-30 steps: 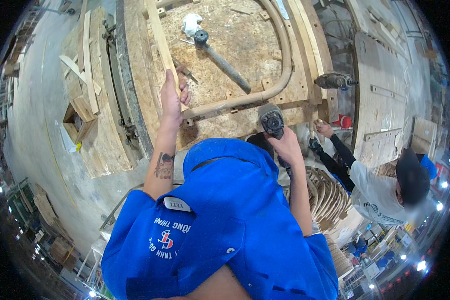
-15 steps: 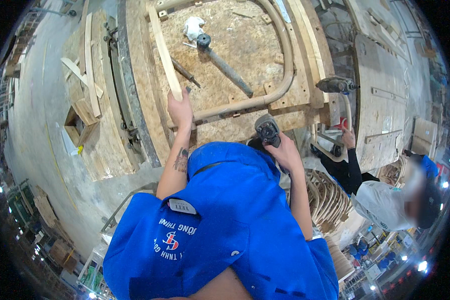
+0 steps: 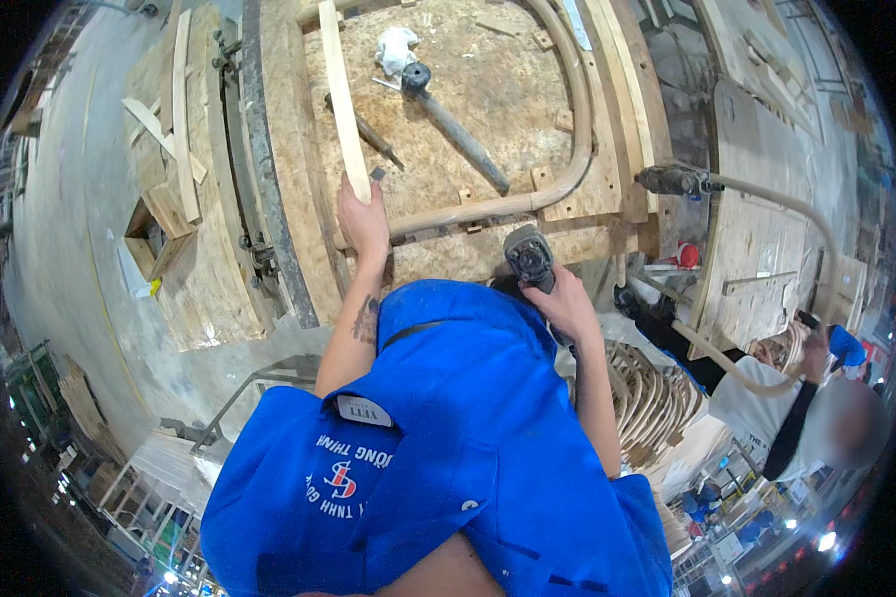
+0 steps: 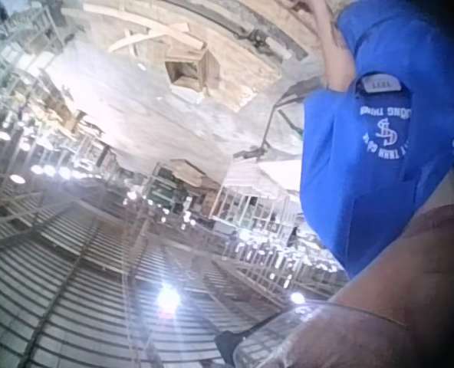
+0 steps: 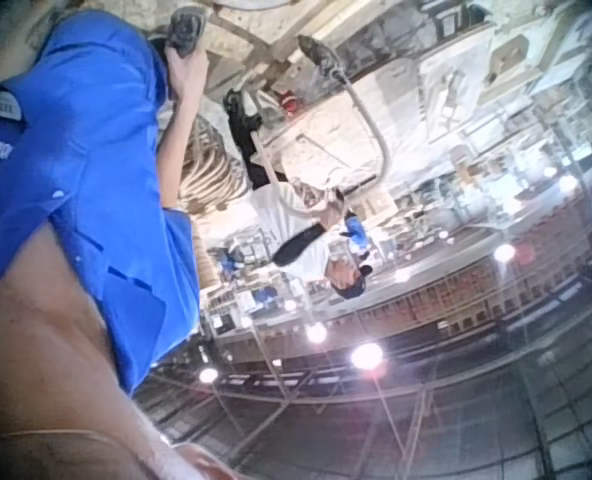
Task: The person assembles curved wooden chair frames on a workbench using a pneumatic nail gun and a hammer. They position curved pieces, drive nails, and occasionally tap joints with a hammer before moving completed frames aside.
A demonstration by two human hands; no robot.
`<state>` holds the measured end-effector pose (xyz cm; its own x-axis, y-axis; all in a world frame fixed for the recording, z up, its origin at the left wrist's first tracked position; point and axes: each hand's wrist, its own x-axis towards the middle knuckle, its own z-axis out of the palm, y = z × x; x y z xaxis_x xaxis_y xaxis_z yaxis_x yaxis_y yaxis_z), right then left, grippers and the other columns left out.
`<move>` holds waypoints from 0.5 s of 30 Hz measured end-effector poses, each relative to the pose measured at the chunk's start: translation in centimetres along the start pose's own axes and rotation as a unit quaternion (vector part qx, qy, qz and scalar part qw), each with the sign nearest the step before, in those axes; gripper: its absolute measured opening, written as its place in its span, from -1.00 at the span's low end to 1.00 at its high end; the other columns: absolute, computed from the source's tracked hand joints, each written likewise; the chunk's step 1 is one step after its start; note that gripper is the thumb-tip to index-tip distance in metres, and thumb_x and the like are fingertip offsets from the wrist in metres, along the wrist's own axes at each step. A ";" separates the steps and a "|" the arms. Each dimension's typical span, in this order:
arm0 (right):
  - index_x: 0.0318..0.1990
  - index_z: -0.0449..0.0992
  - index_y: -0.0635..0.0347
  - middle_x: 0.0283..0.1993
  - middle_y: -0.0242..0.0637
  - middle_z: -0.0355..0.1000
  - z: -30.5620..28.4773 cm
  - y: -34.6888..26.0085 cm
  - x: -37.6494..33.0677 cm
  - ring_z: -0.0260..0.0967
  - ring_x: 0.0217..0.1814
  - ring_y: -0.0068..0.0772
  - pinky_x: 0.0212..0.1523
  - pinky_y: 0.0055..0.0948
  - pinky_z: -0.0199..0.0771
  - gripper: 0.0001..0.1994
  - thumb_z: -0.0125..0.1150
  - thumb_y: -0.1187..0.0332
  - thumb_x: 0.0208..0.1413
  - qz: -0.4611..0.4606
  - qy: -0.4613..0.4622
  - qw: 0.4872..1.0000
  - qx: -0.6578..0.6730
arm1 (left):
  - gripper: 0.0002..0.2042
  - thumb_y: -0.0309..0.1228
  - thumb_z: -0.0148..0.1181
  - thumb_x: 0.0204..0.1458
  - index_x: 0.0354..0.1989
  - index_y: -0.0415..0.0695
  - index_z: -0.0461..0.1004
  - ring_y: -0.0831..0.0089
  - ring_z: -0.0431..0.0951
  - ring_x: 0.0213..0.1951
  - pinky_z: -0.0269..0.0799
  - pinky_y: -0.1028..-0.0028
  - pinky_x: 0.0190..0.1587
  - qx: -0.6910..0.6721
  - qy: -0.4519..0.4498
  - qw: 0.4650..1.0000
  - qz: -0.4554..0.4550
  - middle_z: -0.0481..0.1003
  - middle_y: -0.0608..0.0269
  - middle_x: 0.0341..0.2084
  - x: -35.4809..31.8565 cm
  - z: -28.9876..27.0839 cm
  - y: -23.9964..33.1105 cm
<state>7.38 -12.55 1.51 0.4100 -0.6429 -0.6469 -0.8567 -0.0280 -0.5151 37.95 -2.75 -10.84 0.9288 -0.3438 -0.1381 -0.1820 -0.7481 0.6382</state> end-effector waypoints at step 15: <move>-0.05 0.54 0.42 -0.17 0.22 0.59 0.1 0.5 0.4 0.57 -0.02 0.20 0.05 -0.07 0.50 -0.49 0.41 0.12 0.01 0.011 -0.020 1.000 -0.003 | -0.44 -0.19 0.29 0.20 0.31 -0.23 0.40 -0.08 0.57 0.01 0.46 0.05 0.05 -0.053 -0.006 0.999 -0.008 0.55 -0.10 -0.04 0.4 0.1 -0.6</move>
<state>7.21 -12.72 0.93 0.4039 -0.6121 -0.6798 -0.8674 -0.0200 -0.4973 38.40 -2.49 -11.34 0.9270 -0.3402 -0.1576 -0.1320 -0.6897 0.7120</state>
